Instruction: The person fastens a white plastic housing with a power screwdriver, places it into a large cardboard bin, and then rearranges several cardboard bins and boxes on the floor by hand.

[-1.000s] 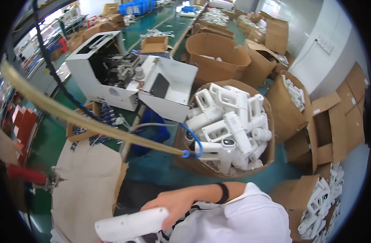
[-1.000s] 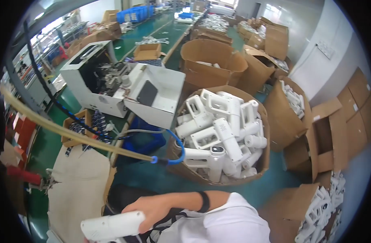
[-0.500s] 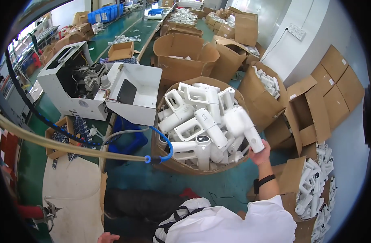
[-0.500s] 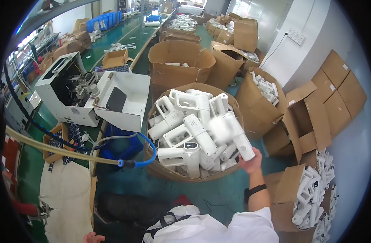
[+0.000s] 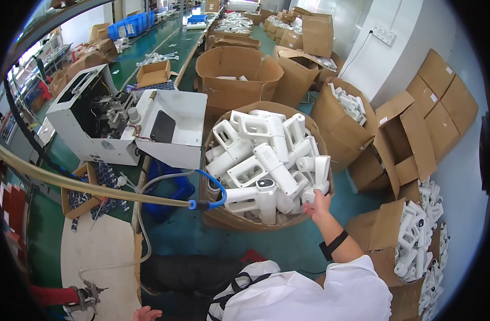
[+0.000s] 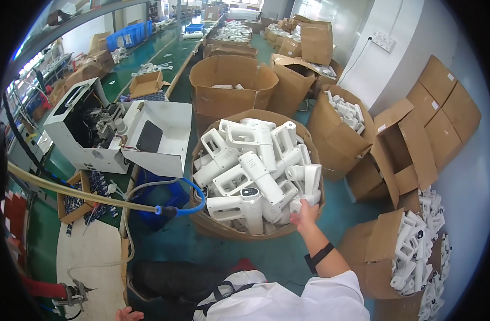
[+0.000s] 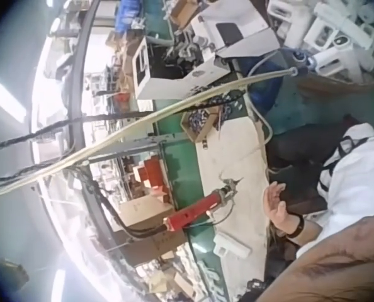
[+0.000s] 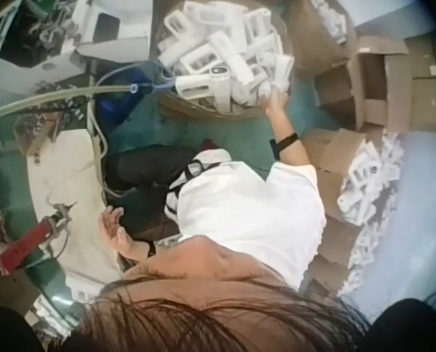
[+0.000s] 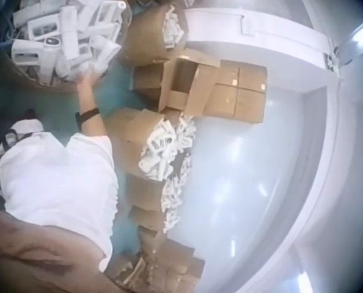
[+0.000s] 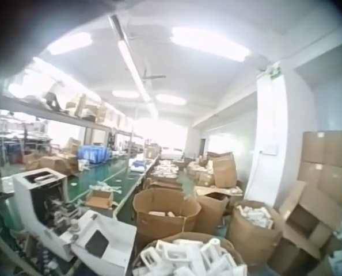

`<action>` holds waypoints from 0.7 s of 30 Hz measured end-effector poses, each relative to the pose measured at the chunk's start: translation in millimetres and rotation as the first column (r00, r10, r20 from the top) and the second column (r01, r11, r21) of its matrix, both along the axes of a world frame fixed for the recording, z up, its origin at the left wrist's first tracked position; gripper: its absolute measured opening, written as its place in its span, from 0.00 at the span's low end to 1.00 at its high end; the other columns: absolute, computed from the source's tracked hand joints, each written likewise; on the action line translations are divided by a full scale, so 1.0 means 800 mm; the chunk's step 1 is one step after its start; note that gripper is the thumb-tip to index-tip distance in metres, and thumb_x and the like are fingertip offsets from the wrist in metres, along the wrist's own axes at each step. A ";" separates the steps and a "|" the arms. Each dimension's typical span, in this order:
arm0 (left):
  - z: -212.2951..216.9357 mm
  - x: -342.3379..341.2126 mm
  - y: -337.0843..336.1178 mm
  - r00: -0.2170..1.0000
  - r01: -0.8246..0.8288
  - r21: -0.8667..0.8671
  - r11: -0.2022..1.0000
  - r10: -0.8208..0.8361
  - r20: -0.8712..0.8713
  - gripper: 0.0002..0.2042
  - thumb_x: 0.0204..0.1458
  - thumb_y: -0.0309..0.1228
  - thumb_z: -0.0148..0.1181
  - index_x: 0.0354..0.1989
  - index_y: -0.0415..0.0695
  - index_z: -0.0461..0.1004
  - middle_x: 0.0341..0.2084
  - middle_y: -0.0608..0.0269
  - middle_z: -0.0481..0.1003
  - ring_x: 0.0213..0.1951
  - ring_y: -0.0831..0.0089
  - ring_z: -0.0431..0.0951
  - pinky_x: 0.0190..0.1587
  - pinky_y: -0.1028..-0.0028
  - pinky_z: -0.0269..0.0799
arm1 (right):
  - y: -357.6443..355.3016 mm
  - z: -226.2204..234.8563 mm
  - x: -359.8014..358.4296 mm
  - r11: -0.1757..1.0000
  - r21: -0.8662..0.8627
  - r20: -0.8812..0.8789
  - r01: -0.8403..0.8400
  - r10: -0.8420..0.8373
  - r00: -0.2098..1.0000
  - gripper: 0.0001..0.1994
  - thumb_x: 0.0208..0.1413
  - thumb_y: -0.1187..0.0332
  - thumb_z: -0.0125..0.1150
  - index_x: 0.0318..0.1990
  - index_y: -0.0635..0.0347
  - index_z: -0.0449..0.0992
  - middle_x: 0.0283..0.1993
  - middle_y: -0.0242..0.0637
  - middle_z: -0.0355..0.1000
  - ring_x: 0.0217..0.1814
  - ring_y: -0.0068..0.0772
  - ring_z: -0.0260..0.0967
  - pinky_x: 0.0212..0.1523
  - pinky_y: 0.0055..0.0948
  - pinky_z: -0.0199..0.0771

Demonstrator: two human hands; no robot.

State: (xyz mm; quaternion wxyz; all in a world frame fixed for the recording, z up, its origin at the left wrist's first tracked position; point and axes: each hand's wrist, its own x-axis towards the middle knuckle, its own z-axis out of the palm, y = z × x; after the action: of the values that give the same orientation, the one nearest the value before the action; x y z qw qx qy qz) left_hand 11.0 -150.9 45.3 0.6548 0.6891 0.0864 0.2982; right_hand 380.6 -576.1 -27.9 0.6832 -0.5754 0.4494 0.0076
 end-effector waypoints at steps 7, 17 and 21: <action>-0.019 -0.035 0.021 0.994 -0.099 -0.127 0.987 0.093 -0.054 0.34 0.45 0.33 0.62 0.61 0.35 0.56 0.52 0.44 0.67 0.48 0.55 0.72 0.50 0.60 0.68 | 0.166 0.095 -0.034 0.794 -0.510 0.688 -0.331 0.608 0.397 0.18 0.52 0.78 0.52 0.52 0.62 0.62 0.43 0.41 0.68 0.25 0.24 0.66 0.22 0.21 0.66; 0.051 -0.135 0.049 0.540 -0.685 0.442 0.578 0.811 -0.224 0.26 0.40 0.26 0.65 0.51 0.36 0.68 0.46 0.51 0.72 0.48 0.63 0.72 0.50 0.66 0.66 | 0.438 0.224 -0.201 0.183 -0.843 0.537 -0.506 0.211 -0.817 0.24 0.47 0.79 0.56 0.53 0.65 0.58 0.47 0.53 0.63 0.37 0.35 0.67 0.37 0.27 0.71; 0.024 -0.259 0.094 -0.218 -0.533 0.844 -0.064 0.974 -0.063 0.32 0.37 0.28 0.65 0.56 0.41 0.64 0.53 0.46 0.65 0.54 0.54 0.66 0.55 0.62 0.61 | 0.569 0.245 -0.280 0.225 -0.770 0.639 -0.598 0.273 -0.719 0.34 0.43 0.76 0.63 0.59 0.66 0.54 0.56 0.50 0.57 0.51 0.36 0.62 0.43 0.32 0.70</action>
State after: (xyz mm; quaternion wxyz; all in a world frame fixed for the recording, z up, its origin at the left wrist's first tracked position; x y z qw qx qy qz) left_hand -196.5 -75.9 64.8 -0.0616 0.6280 0.6869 0.3605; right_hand 156.4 -120.9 168.1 0.6188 -0.4054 -0.6690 0.0720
